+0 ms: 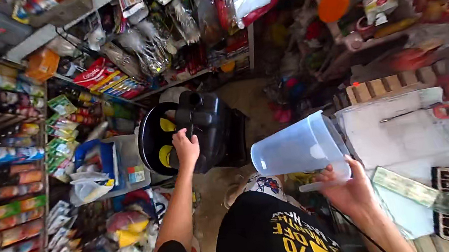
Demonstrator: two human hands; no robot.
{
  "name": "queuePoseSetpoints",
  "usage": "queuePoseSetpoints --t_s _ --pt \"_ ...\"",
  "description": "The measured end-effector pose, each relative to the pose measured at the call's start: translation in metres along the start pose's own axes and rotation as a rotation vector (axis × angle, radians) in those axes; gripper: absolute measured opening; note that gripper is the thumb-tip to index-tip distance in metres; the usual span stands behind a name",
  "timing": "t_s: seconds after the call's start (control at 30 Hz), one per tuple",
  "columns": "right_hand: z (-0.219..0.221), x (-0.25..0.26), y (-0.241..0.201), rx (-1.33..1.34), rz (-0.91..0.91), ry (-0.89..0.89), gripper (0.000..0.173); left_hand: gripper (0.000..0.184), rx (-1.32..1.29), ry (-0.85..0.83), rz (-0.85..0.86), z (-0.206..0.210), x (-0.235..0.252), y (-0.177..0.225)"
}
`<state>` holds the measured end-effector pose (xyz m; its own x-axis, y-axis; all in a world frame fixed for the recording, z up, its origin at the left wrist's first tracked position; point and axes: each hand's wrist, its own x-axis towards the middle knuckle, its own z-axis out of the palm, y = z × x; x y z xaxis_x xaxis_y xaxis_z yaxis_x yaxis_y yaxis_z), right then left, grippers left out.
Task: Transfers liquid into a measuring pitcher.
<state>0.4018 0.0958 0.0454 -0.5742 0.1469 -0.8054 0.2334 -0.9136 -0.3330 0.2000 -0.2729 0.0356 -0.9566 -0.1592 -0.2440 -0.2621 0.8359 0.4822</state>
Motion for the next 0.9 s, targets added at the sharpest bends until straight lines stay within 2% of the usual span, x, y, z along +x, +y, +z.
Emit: queuePoseSetpoints --t_s 0.13,0.27,0.4,0.47,0.57,0.67,0.8,0.9 --pt "-0.010 0.003 0.013 -0.028 -0.004 0.068 0.042 0.056 0.041 -0.265 -0.165 -0.006 0.046 -0.019" --pt "-0.018 0.001 0.022 -0.159 -0.122 0.140 0.042 0.055 -0.145 -0.476 -0.196 -0.012 0.073 -0.037" --pt "-0.012 -0.004 0.034 -0.273 -0.183 0.221 0.035 0.027 -0.492 -0.721 -0.182 -0.004 0.087 -0.042" --pt "-0.004 -0.010 0.049 -0.309 -0.211 0.254 0.034 0.012 -0.555 -0.723 -0.188 0.005 0.089 -0.045" --pt "0.005 -0.027 0.079 -0.295 -0.264 0.361 0.027 0.023 -0.496 -0.670 -0.235 0.014 0.087 -0.041" --pt "0.008 -0.038 0.102 -0.175 -0.370 0.421 0.021 0.024 -0.471 -0.680 -0.236 0.015 0.092 -0.035" --pt "0.007 -0.048 0.126 -0.031 -0.521 0.460 0.028 0.021 -0.357 -0.760 -0.195 0.002 0.102 -0.027" --pt "0.012 -0.045 0.124 -0.051 -0.606 0.486 0.034 0.019 -0.185 -0.833 -0.111 -0.003 0.112 -0.022"
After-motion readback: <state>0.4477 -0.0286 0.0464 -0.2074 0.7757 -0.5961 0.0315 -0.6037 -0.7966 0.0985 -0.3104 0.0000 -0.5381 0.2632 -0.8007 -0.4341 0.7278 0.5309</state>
